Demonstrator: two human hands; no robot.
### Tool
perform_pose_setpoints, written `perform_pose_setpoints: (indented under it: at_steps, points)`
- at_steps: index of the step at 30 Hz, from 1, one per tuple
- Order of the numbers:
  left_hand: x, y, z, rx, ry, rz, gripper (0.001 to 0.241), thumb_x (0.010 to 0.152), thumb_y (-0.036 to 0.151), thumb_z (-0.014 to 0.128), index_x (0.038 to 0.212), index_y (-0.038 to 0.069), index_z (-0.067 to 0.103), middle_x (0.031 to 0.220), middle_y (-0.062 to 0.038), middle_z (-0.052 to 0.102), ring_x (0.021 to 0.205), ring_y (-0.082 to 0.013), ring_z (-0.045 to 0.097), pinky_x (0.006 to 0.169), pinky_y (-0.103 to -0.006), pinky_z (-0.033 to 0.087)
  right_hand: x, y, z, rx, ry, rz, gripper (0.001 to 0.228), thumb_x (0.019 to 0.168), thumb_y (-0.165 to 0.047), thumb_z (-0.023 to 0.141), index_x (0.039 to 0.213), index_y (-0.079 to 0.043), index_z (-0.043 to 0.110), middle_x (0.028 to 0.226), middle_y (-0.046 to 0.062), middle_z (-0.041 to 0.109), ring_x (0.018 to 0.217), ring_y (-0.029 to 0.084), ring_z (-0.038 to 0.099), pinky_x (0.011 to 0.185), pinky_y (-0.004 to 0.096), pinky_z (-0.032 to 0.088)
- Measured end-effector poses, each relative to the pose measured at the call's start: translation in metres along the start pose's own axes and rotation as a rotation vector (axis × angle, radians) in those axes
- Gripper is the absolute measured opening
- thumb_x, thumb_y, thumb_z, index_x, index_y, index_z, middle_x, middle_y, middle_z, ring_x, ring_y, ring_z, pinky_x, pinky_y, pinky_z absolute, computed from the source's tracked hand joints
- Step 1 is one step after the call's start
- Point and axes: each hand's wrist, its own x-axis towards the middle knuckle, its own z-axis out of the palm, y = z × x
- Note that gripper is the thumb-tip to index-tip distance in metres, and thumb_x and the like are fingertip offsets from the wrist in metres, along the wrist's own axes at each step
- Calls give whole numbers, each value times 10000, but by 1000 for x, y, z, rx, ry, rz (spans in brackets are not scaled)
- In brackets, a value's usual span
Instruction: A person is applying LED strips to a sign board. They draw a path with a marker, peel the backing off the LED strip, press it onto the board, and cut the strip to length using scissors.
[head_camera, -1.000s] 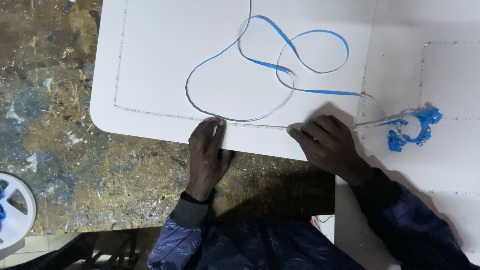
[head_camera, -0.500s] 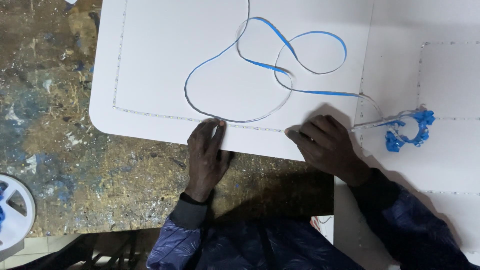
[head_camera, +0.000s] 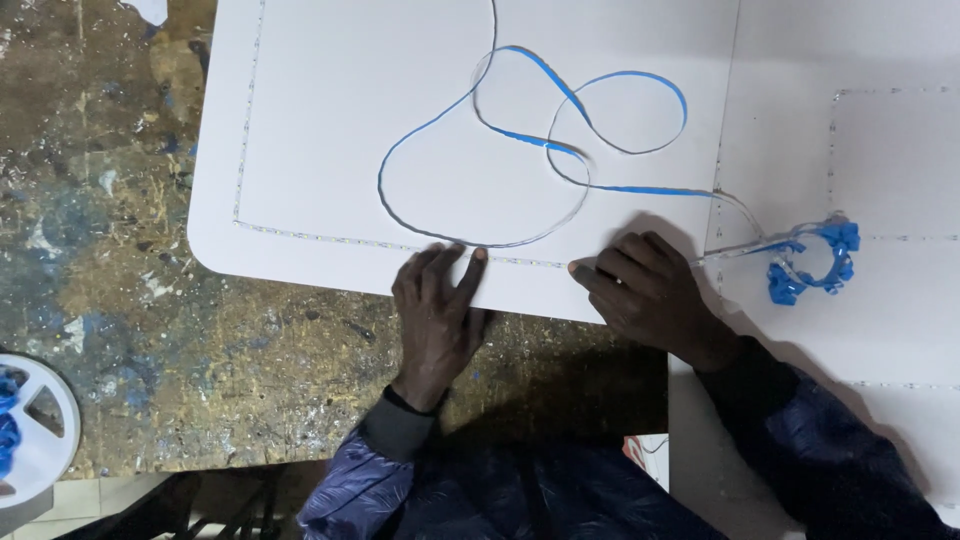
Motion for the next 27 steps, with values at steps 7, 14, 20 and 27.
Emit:
perform_pose_setpoints:
  at_steps: [7, 14, 20, 27]
  points:
    - [4, 36, 28, -39, -48, 84, 564, 1097, 312, 633, 1650, 203, 617, 1495, -146, 630, 1445, -420, 558, 1218, -632, 460, -1, -1, 1, -20, -5, 11, 106, 987, -53, 744, 998, -139, 804, 813, 36, 574, 854, 260, 620, 730, 425, 562]
    - [18, 64, 27, -43, -240, 133, 805, 961, 325, 852, 1680, 106, 564, 1486, -197, 621, 1407, -448, 606, 1223, -647, 473, 2, -1, -2, 25, 23, 7, 123, 1009, -67, 699, 986, -124, 806, 819, 45, 586, 823, 279, 624, 700, 438, 544]
    - [27, 66, 29, -33, -226, 215, 871, 875, 265, 916, 1659, 78, 584, 1451, -205, 629, 1366, -471, 622, 1216, -645, 467, 3, -4, -8, 34, 53, 7, 135, 1018, -65, 684, 920, -105, 767, 818, 61, 597, 830, 315, 655, 704, 452, 539]
    - [13, 37, 69, 33, -94, 301, 907, 774, 357, 957, 1604, 133, 667, 1382, -129, 664, 1301, -382, 650, 1172, -570, 495, 4, -7, -13, 4, 86, -29, 146, 1012, -73, 693, 878, -104, 744, 822, 60, 585, 849, 312, 655, 714, 457, 529]
